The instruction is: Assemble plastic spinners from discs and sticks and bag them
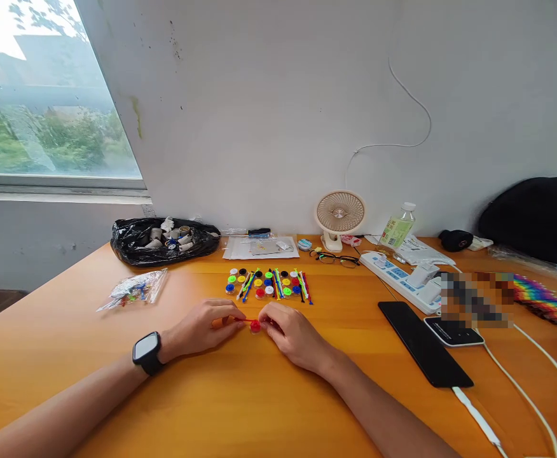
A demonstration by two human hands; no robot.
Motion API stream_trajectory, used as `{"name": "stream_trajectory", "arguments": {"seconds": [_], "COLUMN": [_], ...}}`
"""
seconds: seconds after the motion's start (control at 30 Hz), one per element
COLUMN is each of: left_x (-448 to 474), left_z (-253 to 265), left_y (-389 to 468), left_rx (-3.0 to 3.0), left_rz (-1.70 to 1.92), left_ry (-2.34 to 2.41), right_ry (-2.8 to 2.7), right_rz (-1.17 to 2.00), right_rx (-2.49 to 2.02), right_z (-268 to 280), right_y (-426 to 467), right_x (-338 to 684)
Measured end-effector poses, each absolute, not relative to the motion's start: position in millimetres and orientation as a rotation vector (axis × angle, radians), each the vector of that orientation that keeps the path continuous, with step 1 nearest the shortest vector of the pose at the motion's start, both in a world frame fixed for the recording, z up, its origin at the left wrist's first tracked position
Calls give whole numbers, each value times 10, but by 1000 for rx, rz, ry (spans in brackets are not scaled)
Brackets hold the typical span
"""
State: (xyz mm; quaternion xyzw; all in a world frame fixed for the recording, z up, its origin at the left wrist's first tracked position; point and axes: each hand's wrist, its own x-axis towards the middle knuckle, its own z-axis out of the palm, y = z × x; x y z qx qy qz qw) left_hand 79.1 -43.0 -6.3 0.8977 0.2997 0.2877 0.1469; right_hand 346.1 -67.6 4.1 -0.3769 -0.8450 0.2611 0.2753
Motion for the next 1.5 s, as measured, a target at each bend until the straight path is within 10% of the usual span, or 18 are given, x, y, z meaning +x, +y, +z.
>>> {"name": "stream_trajectory", "arguments": {"seconds": [1.1,1.3,1.5], "left_x": [910,834,714], "left_z": [71,92,-41], "left_y": [-596,-520,-300], "left_rx": [2672,2559,2524], "left_rz": [812,1040,1136], "left_ry": [787,947,1216], "right_ry": [-2000,-1888,-1853], "right_rz": [592,1479,1170], "right_rx": [-1310,-1199,-1236], "right_z": [59,253,184], "right_y": [-553,-640,-540], "right_x": [3574,3629,3630]}}
